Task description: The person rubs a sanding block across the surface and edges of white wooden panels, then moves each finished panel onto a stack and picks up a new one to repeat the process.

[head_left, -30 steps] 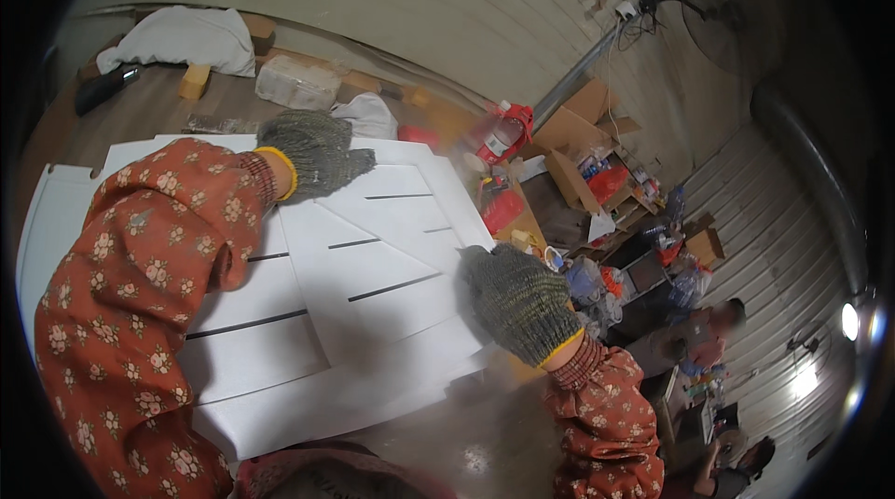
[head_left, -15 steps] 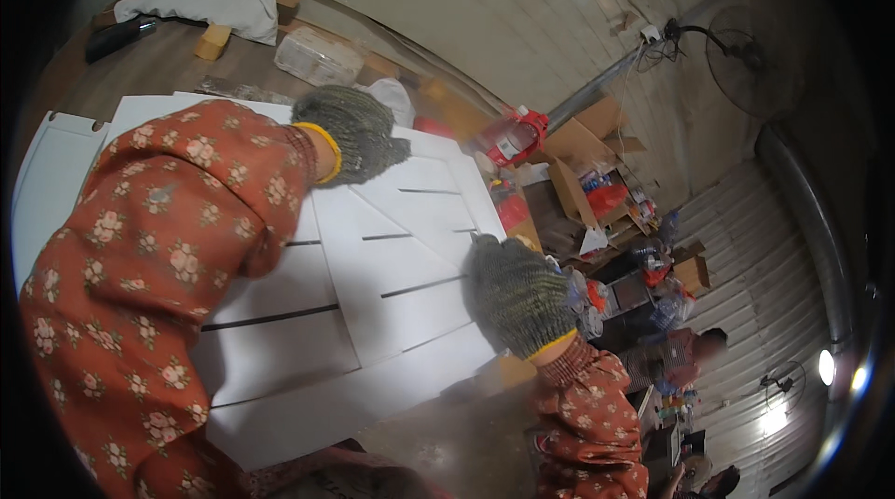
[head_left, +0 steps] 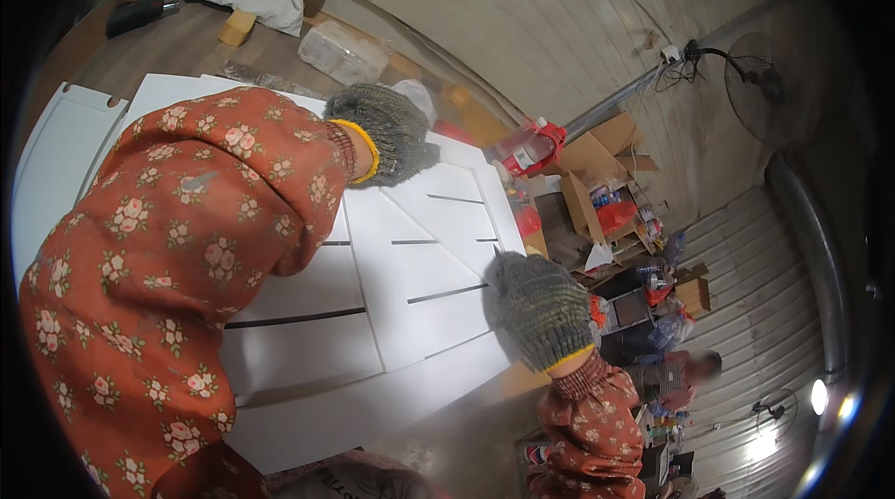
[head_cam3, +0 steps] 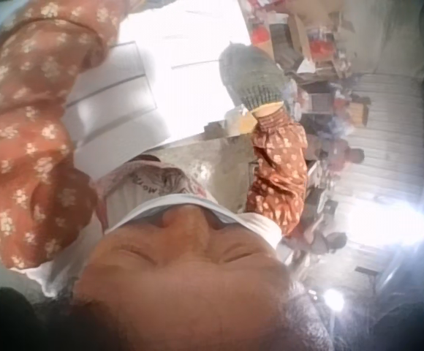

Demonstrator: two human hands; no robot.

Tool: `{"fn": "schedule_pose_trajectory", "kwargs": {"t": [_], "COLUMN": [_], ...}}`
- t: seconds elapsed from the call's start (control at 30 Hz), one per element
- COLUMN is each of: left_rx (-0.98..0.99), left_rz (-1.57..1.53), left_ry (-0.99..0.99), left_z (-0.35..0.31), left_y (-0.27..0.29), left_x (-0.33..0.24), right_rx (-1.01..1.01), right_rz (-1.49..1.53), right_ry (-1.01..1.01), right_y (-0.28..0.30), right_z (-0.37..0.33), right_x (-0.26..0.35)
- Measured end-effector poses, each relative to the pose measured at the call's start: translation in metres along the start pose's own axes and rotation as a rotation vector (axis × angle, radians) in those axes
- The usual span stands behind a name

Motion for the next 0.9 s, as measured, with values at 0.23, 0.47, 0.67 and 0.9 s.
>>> {"fn": "schedule_pose_trajectory", "kwargs": {"t": [0.23, 0.47, 0.67, 0.9], "left_rx": [-0.060, 0.012, 0.009, -0.029], "left_rz": [0.002, 0.072, 0.104, 0.144], "left_ry": [-0.017, -0.008, -0.042, -0.077], "left_z": [-0.003, -0.003, 0.005, -0.001], "left_y": [0.007, 0.007, -0.007, 0.010], "left_x": [-0.005, -0.004, -0.004, -0.019], "right_rx": [0.105, -0.127, -0.335, -0.414], "right_rz": [-0.006, 0.273, 0.393, 0.371], "right_ry": [-0.062, -0.397, -0.628, -0.677], "right_y": [-0.003, 0.009, 0.005, -0.001], "right_z": [0.001, -0.020, -0.073, -0.106], "right_x": [-0.005, -0.052, -0.039, -0.022]}}
Point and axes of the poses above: each hand's wrist, its own z-axis towards the middle knuckle, its own y-axis out of the back of the hand, x = y × z, the point moved 6 cm from there along z, towards the middle knuckle, and after that the axes turned 3 degrees about -y, right-handed, at the moved point
